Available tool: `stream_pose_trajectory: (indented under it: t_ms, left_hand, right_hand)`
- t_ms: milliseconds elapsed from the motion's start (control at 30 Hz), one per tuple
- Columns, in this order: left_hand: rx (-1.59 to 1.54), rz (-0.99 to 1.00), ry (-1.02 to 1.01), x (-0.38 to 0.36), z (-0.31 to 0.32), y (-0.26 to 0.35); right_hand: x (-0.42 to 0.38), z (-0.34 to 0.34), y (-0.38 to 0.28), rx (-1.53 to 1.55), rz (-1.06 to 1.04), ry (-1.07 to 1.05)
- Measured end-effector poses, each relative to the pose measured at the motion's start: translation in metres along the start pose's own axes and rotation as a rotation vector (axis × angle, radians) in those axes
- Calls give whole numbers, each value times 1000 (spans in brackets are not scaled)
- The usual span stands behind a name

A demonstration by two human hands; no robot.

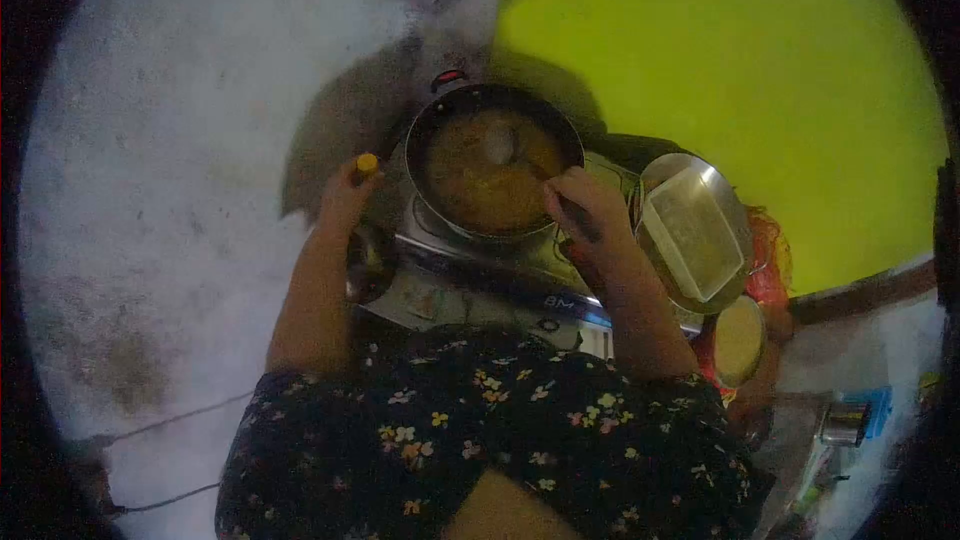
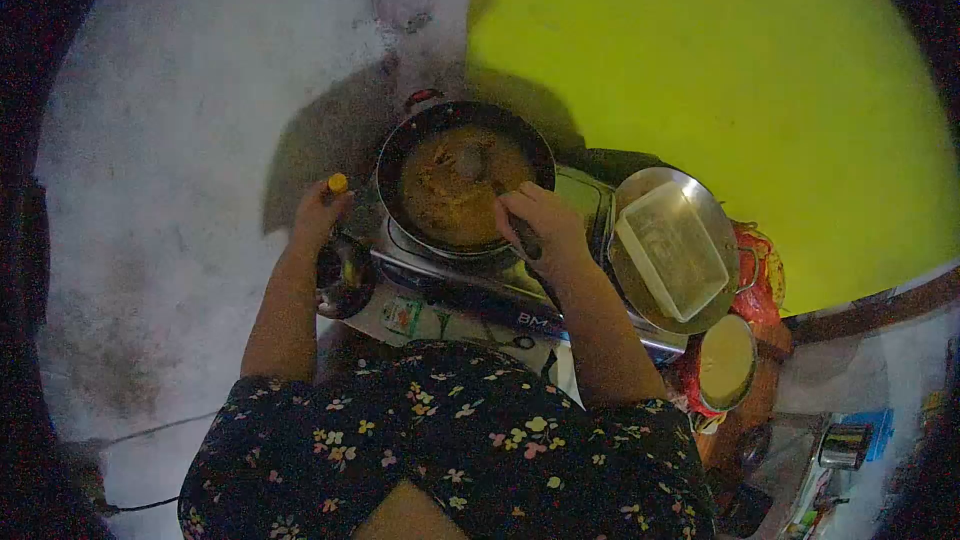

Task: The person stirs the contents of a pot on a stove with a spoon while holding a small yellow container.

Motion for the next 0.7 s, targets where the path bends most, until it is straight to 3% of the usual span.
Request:
stream_pose_trajectory:
  t_ms: [267,567,700]
  left_hand:
    - [78,-29,26,-8,-9,22]
    - [14,28,28,5,6,-7]
    - [6,-49,-18,-13,-14,30]
  right_hand:
    - [3,0,2,-37,-109,20]
    - [1,0,-3,-20,1,-62]
    - [0,2,6,-49,-20,-2]
Point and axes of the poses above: each hand's wrist, its own x-axis towards the middle knuckle, its own z-axis out of the palm, y = z × x, the point moved 1 cm from there along x, towards the middle knuckle, and after that the axes turned 6 degrees about x, right-handed, at the moved point
